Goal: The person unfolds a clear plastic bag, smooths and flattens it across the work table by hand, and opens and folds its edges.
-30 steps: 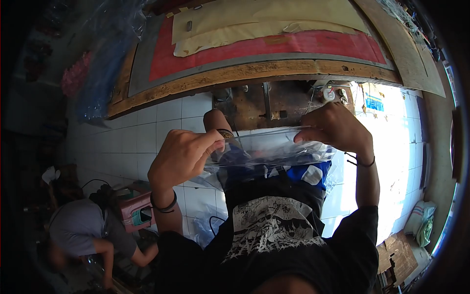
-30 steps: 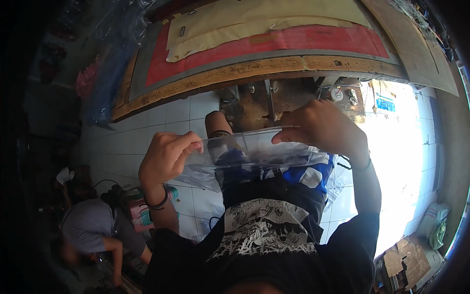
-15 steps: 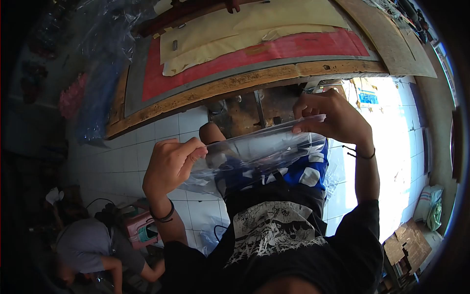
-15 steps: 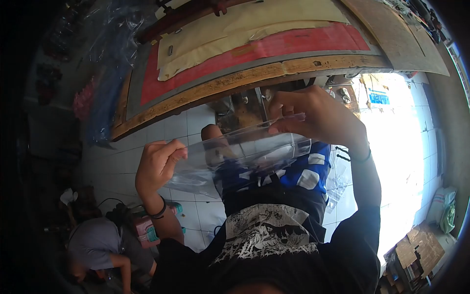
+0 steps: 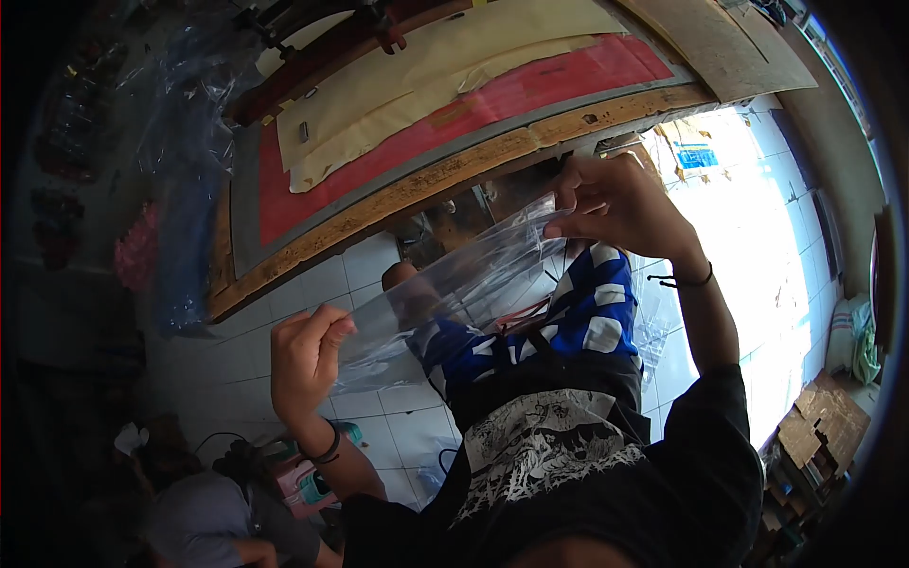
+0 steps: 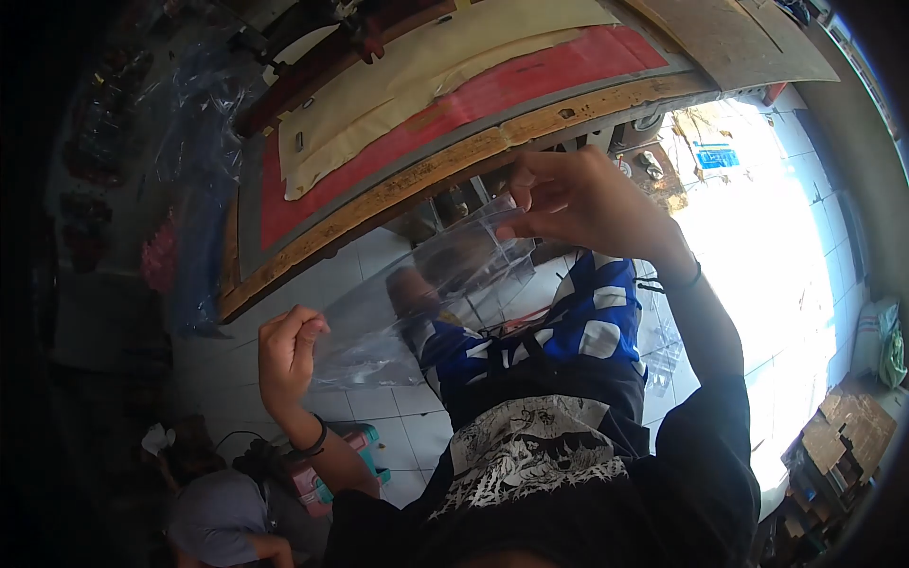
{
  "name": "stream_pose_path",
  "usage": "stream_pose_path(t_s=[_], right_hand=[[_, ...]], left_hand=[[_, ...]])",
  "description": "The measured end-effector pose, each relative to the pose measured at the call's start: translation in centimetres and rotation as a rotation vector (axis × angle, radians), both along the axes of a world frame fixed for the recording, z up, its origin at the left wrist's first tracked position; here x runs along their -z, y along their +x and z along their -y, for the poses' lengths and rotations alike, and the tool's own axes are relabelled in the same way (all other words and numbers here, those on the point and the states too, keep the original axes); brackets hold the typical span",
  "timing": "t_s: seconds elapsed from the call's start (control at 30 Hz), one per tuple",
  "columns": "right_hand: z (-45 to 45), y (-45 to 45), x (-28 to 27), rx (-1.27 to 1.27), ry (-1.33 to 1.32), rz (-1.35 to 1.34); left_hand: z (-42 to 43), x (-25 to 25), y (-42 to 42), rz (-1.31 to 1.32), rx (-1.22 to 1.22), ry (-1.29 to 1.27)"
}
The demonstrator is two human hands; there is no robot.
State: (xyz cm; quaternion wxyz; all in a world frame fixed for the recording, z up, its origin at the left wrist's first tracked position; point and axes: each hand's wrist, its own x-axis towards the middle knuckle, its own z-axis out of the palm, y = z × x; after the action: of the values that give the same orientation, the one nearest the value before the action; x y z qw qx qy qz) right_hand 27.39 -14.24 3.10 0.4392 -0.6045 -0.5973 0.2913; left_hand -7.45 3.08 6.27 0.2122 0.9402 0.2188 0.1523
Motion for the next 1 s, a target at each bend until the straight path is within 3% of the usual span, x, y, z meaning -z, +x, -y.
stream_pose_path(t_s=[0.13, 0.23, 0.47, 0.67, 0.87, 1.0], right_hand=[[-0.4, -0.2, 0.9, 0.035, 0.076, -0.06], [-0.6, -1.0, -0.1, 0.094, -0.127, -0.094], [-1.4, -1.9, -0.3, 0.114, -0.011, -0.159], [-1.9, -3.3, 0.0, 0.121, 0.127, -0.505], [-2.3, -2.6, 0.7, 0.168, 0.083, -0.444], [-3.2, -3.7, 0.4, 0.265, 0.213, -0.443]], left_hand=[[-0.3, 0.0, -0.3, 0.033, -0.003, 0.028], [-0.4, 0.0, -0.3, 0.061, -0.006, 0.062], [-0.6, 0.4, -0.4, 0.081, -0.057, 0.025], [-0.5, 0.7, -0.4, 0.112, -0.095, 0.006], [-0.5, 0.9, -0.4, 0.138, -0.084, 0.044], [-0.3, 0.9, -0.2, 0.15, -0.108, 0.016]])
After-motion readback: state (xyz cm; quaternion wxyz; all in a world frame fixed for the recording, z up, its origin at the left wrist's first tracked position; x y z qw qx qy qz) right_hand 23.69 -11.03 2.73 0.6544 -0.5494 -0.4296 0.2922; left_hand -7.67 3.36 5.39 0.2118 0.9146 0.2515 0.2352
